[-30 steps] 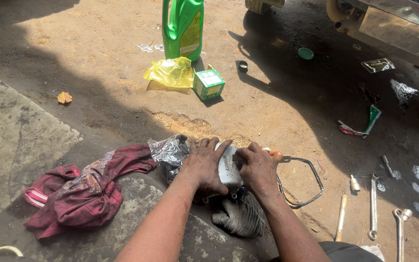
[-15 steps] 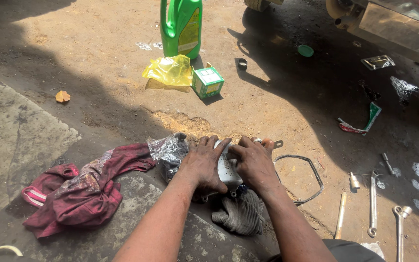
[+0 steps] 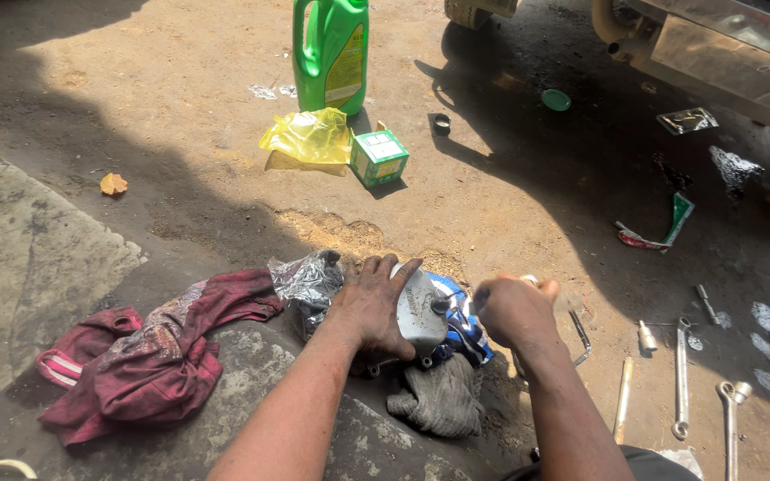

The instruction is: The person scrubs a metal part with a small brush and wipes it with a cloth. They rotate the part to clean different sides and continue scrubbing and wiping throughout the clip.

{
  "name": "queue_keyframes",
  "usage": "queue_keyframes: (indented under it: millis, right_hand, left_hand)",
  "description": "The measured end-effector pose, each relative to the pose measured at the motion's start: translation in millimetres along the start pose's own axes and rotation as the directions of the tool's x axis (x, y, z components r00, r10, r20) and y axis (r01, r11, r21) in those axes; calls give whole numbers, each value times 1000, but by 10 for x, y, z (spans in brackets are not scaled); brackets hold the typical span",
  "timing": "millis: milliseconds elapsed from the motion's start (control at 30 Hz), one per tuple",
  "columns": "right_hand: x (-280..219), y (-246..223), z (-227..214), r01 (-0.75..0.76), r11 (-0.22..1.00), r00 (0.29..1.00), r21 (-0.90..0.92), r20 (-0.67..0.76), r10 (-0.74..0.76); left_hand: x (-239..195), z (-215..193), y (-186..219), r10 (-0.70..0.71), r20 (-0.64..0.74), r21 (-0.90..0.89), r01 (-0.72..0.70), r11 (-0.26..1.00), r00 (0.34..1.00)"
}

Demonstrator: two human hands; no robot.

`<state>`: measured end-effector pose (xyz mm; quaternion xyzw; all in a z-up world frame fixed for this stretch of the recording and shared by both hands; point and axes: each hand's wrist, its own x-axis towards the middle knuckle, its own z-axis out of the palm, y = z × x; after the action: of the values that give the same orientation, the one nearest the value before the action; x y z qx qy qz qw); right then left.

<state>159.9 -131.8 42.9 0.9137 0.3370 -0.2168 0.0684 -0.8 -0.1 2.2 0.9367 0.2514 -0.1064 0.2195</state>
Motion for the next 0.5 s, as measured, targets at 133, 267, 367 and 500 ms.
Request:
queue_keyframes:
  millis: [133,267,367,500]
  right_hand:
    - [158,132,199,-66,987,998,-149,-11,65]
    - [379,226,705,-26,1000,999,5,39,26]
    - [690,345,813,-58,965,997,255,-42,71]
    - [701,690,615,13,459,960,888,-139,242]
  left_hand:
    - [26,8,-21,3,-14,-3,-3,1000,1000]
    - [32,73,-32,5,-27,-33,-6,999,1000]
    - [30,46,-121,-29,-32,-34,28,999,999]
    - [-31,107,-176,-25,-110,-75,17,997,994]
